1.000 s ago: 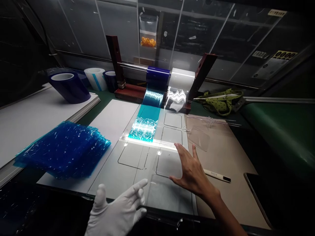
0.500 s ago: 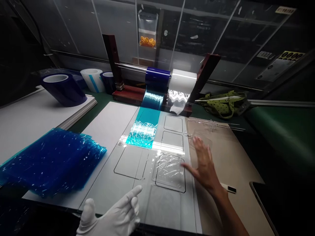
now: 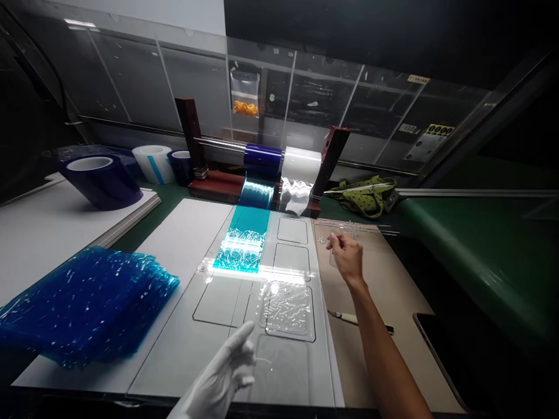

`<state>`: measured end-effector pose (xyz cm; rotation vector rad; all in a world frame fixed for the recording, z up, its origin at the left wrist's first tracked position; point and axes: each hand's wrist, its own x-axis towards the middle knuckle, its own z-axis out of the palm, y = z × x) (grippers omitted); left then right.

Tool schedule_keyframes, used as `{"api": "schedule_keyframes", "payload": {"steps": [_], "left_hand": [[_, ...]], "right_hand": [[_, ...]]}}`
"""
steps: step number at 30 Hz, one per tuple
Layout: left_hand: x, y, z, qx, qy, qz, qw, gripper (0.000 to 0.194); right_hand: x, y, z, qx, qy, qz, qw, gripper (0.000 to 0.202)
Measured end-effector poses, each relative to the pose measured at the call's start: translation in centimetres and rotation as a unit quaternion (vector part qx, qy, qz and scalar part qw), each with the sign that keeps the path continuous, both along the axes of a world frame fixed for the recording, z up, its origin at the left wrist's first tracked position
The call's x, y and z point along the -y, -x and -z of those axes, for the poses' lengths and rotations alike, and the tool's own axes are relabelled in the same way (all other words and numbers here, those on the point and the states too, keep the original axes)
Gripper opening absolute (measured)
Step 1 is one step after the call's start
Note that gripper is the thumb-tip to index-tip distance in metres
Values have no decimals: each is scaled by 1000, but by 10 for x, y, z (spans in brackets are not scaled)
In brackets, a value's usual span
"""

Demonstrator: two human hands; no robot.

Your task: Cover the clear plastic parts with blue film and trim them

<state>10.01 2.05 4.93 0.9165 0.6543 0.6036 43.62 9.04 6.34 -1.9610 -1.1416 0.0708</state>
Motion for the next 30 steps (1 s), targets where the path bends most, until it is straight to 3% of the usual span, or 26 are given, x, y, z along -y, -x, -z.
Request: {"api": "schedule_keyframes", "payload": {"steps": [1, 2, 4, 8, 10, 11, 13, 15, 17, 19, 22, 25, 27, 30], "left_hand": [[0, -7, 0, -94, -131, -23, 987, 89], [2, -15, -1, -172, -244, -46, 953, 88], [7, -34, -6, -256, -381, -73, 885, 102], [24, -72, -28, -294, -457, -97, 834, 130], [31, -82, -38, -320, -531, -124, 775, 128], [34, -84, -42, -325, -571, -132, 742, 124], [35, -81, -46, -326, -629, -143, 691, 115], [33, -74, -46, -343, -653, -145, 659, 113], [31, -66, -45, -368, -663, -144, 636, 114], [31, -61, -45, -385, -670, -132, 621, 111], [35, -56, -49, -426, -658, -120, 609, 106], [37, -51, -56, -454, -654, -93, 598, 106], [36, -49, -60, -458, -659, -82, 590, 105], [34, -50, -65, -498, -654, -62, 566, 104]], "right_hand": [[18, 10, -11, -16, -27, -17, 999, 35], [37, 21, -22, -37, -53, -38, 997, 34], [74, 47, -39, -145, -132, -108, 975, 25], [129, 97, -51, -392, -212, -257, 857, 18], [146, 109, -48, -457, -209, -281, 817, 22], [153, 110, -45, -472, -204, -275, 812, 24], [164, 104, -39, -433, -200, -226, 849, 29], [173, 95, -35, -309, -201, -135, 920, 35], [180, 92, -34, -197, -186, -74, 960, 39], [183, 97, -36, -183, -140, -97, 968, 42], [176, 113, -39, -255, -65, -188, 946, 41], [165, 124, -38, -258, -41, -213, 941, 38], [159, 127, -37, -180, -41, -208, 960, 36], [155, 131, -35, 29, -43, -185, 981, 32]]}}
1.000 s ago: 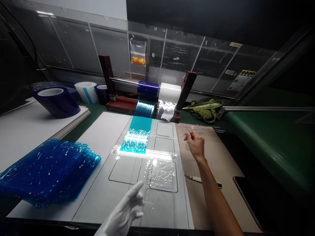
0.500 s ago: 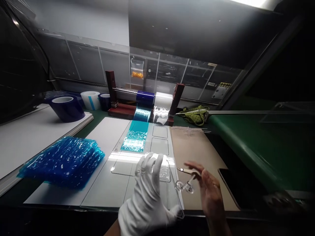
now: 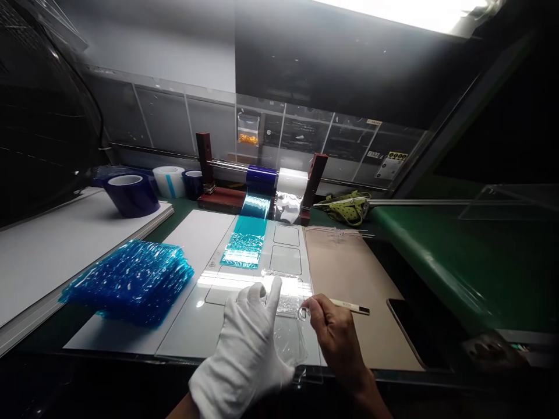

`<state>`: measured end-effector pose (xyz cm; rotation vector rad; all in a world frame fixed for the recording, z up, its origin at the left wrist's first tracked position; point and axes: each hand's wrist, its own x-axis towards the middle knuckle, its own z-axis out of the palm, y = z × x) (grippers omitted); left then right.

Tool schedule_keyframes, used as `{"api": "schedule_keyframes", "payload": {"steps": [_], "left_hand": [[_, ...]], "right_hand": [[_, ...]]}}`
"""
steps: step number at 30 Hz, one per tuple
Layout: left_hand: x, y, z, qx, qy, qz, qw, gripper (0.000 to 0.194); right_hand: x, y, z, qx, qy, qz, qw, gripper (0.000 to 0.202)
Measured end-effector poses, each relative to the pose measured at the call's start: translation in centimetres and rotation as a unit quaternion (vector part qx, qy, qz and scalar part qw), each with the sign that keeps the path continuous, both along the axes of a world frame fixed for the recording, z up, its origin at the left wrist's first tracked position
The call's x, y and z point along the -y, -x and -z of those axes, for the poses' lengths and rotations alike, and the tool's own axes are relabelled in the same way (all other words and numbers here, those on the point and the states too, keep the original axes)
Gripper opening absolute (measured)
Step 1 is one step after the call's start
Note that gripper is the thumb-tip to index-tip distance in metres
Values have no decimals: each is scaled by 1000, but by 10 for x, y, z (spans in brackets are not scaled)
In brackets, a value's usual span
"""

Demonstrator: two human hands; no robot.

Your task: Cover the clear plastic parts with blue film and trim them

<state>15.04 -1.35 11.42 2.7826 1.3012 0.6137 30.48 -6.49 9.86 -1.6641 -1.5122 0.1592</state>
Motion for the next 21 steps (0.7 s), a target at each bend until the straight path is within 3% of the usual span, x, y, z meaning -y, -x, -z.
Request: {"api": "schedule_keyframes", "payload": {"steps": [4, 7, 9, 12, 14, 16, 18, 19, 21], "left_hand": [[3, -7, -6, -122, -30, -17, 992, 95], [5, -8, -11, -150, -62, 10, 987, 76], [5, -5, -12, -125, -63, 32, 990, 78], [3, 1, 0, -18, -27, 40, 999, 101], [3, 0, 16, 112, 13, 72, 991, 113], [5, -6, 32, 245, 36, 113, 962, 120], [9, -14, 41, 320, 32, 136, 937, 124], [11, -18, 41, 330, 31, 133, 934, 124], [15, -22, 33, 275, 21, 99, 956, 115]], "right_hand": [[-1, 13, -1, 245, -52, 38, 967, 31], [1, 17, -3, 277, -61, 49, 958, 32], [4, 15, -5, 211, -58, 54, 974, 32], [9, 7, -9, -45, -2, 12, 999, 32], [10, 4, -10, -250, 60, -53, 965, 36], [11, 0, -13, -384, 95, -111, 912, 40], [11, -3, -17, -417, 99, -132, 894, 42], [12, -5, -19, -400, 94, -122, 903, 42], [15, -5, -22, -287, 71, -62, 953, 40]]}}
